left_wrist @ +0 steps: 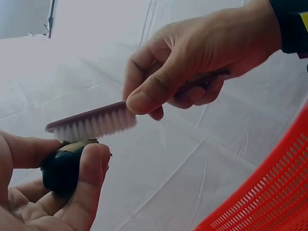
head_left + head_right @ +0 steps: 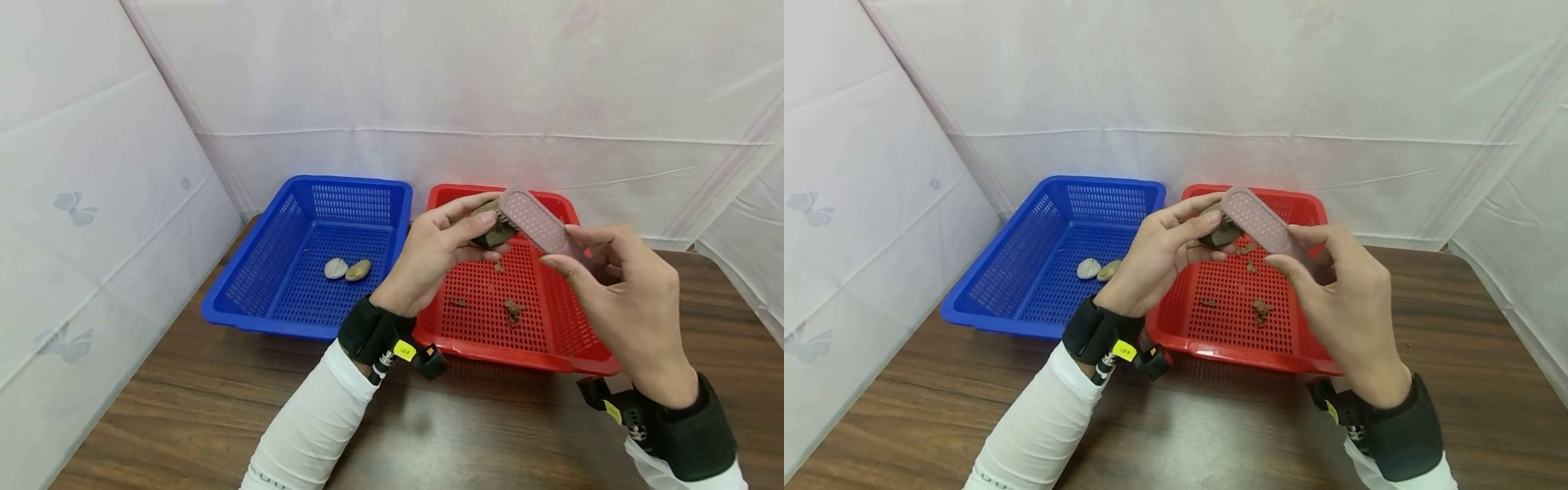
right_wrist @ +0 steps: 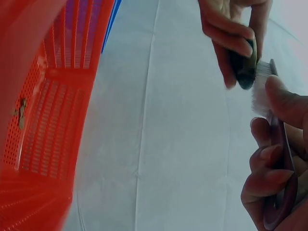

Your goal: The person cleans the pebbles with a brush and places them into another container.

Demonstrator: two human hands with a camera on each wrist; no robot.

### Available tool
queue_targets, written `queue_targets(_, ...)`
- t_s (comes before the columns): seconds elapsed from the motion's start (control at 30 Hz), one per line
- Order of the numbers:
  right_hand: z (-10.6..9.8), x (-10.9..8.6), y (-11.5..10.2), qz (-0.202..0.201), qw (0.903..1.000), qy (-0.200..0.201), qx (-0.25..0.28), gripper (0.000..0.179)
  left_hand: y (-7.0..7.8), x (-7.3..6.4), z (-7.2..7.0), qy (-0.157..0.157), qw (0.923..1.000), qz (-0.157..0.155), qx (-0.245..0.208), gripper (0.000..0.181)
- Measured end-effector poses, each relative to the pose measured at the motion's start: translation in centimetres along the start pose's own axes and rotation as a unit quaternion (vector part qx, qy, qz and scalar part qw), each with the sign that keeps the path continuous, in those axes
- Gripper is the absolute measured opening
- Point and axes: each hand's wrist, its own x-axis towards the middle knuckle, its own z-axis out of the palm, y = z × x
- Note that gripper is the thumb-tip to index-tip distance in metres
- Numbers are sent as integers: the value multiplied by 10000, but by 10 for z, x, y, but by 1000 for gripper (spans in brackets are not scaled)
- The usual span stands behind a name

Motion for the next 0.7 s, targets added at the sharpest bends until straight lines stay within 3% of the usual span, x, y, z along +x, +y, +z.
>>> queue_targets(0.13, -2, 1, 1, 8, 9997, 13, -237, 44, 0, 0, 0, -47, 9999, 26, 146, 38)
queue_targets(0.37, 0, 2, 4, 41, 9994, 79, -347, 48, -2, 0, -1, -34, 9998, 9, 181, 38)
queue_targets(0.5, -1, 2, 9, 222, 9980, 321, -489, 47, -2, -1, -1, -50, 9999, 12, 124, 38)
queue_targets(0.6, -5, 2, 9, 459, 9972, 555, -209, 46, -1, -2, -1, -36, 10000, 29, 58, 39)
queue_targets(0.7, -7, 2, 5, 384, 9977, 494, 260, 42, 0, -2, -1, -23, 10000, 47, 20, 40)
